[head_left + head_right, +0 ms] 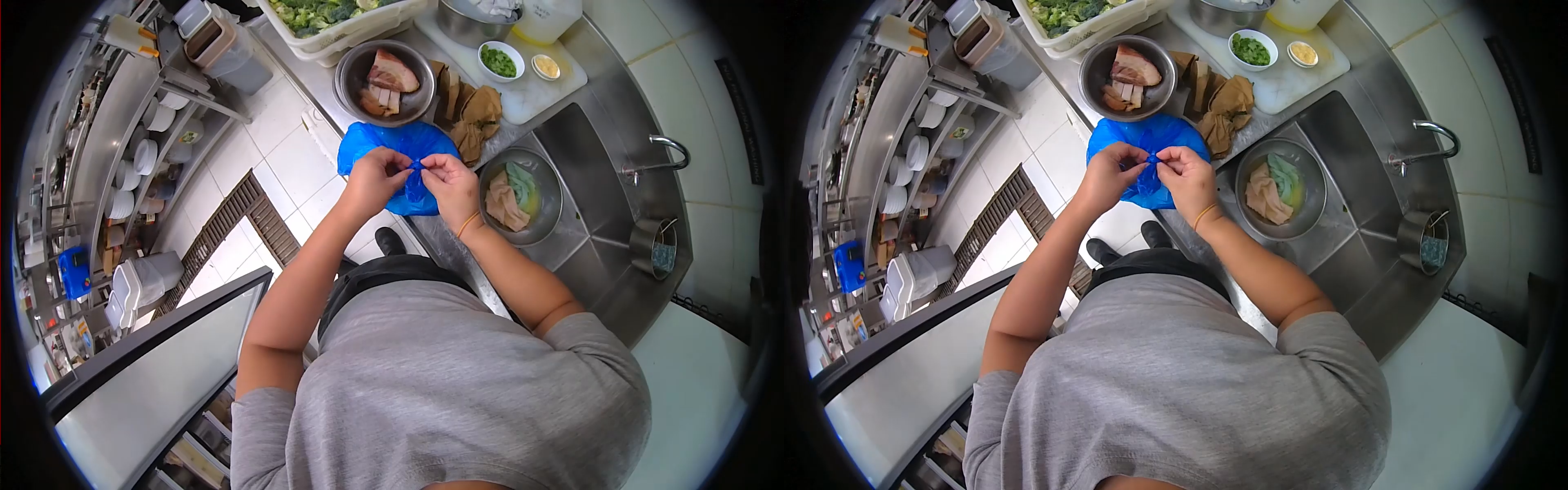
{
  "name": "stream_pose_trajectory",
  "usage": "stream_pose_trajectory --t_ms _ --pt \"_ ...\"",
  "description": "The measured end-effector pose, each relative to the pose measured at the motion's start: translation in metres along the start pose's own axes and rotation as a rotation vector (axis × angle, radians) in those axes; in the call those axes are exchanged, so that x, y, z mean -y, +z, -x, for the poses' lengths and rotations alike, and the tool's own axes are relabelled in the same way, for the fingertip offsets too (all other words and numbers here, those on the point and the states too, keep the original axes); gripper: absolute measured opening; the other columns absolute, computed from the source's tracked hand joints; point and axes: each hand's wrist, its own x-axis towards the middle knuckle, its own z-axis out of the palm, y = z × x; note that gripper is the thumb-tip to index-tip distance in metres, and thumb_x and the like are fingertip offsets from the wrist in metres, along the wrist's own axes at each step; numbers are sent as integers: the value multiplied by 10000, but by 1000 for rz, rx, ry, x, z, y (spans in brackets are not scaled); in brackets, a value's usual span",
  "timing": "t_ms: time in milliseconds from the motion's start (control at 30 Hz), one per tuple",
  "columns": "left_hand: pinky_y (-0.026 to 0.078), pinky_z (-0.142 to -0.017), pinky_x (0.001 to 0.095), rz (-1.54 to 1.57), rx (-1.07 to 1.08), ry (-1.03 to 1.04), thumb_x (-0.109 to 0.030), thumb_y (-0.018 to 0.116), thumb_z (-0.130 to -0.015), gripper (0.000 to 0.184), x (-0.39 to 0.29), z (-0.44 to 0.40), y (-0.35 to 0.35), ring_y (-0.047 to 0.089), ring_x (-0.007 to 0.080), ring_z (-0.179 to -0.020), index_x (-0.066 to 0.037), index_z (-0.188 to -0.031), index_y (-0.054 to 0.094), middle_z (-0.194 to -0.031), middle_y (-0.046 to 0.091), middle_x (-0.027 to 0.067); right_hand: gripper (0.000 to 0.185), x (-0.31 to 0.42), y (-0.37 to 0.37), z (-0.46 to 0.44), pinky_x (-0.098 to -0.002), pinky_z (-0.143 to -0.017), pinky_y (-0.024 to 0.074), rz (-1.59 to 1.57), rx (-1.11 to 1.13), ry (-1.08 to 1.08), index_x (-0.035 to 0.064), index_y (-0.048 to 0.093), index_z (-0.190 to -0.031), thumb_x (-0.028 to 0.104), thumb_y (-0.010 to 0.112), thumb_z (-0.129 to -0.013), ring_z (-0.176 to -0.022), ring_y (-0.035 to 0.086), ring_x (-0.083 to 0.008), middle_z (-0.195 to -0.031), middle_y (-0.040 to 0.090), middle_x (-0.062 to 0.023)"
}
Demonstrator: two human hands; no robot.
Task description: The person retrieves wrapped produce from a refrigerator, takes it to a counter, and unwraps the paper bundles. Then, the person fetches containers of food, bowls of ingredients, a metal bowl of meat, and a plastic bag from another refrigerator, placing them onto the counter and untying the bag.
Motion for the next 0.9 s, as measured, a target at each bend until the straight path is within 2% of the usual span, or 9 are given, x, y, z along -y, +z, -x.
stream_pose_trajectory --t_ms 100,200,300,400,500,600,800,900 --pt "471 -693 292 -289 21 159 -72 679 -725 152 -1 -5 -2 573 201 -748 0 -845 619 -810 571 83 172 -1 -1 1 -232 -678 487 137 29 -23 -9 583 -962 -24 606 -792 -748 607 -104 -858 637 -66" --pt "473 -705 319 -567 -5 334 -72 684 -668 181 -7 -6 -1 569 259 -777 -3 -817 609 -823 553 113 187 21 -7 -5 -281 -650 495 652 131 -510 5 583 -937 -13 617 -755 -708 611 -195 -848 606 -102" --pt "481 -689 318 -573 -23 430 -58 666 -671 158 -11 -9 2 580 255 -761 0 -803 602 -819 568 114 164 32 -12 -11 -357 -660 487 776 206 -472 16 559 -887 1 610 -733 -732 581 -300 -846 561 -144" --pt "486 -667 320 -349 4 307 -33 654 -671 147 -14 -8 3 586 248 -735 1 -804 602 -798 572 112 120 32 -14 -18 -414 -686 468 886 250 -449 20 522 -853 12 586 -752 -767 560 -350 -847 553 -157" --pt "489 -653 324 -252 -3 311 -3 645 -668 149 -13 -7 4 591 239 -714 0 -810 601 -785 576 108 107 25 -14 -20 -446 -715 450 857 233 -387 19 501 -856 19 561 -768 -816 544 -386 -859 555 -183" --pt "488 -660 328 -252 54 360 24 636 -658 161 -21 -6 0 585 251 -722 -2 -809 586 -782 573 110 105 28 -12 -18 -451 -713 449 880 259 -355 14 501 -864 38 555 -776 -817 543 -395 -856 553 -195" --pt "469 -737 355 -507 189 587 1 636 -683 204 -11 -13 -8 562 301 -827 -14 -867 549 -845 570 120 101 23 -16 -19 -439 -709 453 908 333 -320 5 501 -848 58 554 -780 -805 550 -390 -835 562 -195" --pt "461 -777 359 -607 264 581 -11 630 -705 209 -6 -17 -9 560 301 -875 -22 -897 549 -891 574 125 99 28 -20 -23 -412 -685 462 844 344 -244 1 508 -827 64 566 -776 -769 563 -364 -802 569 -185"
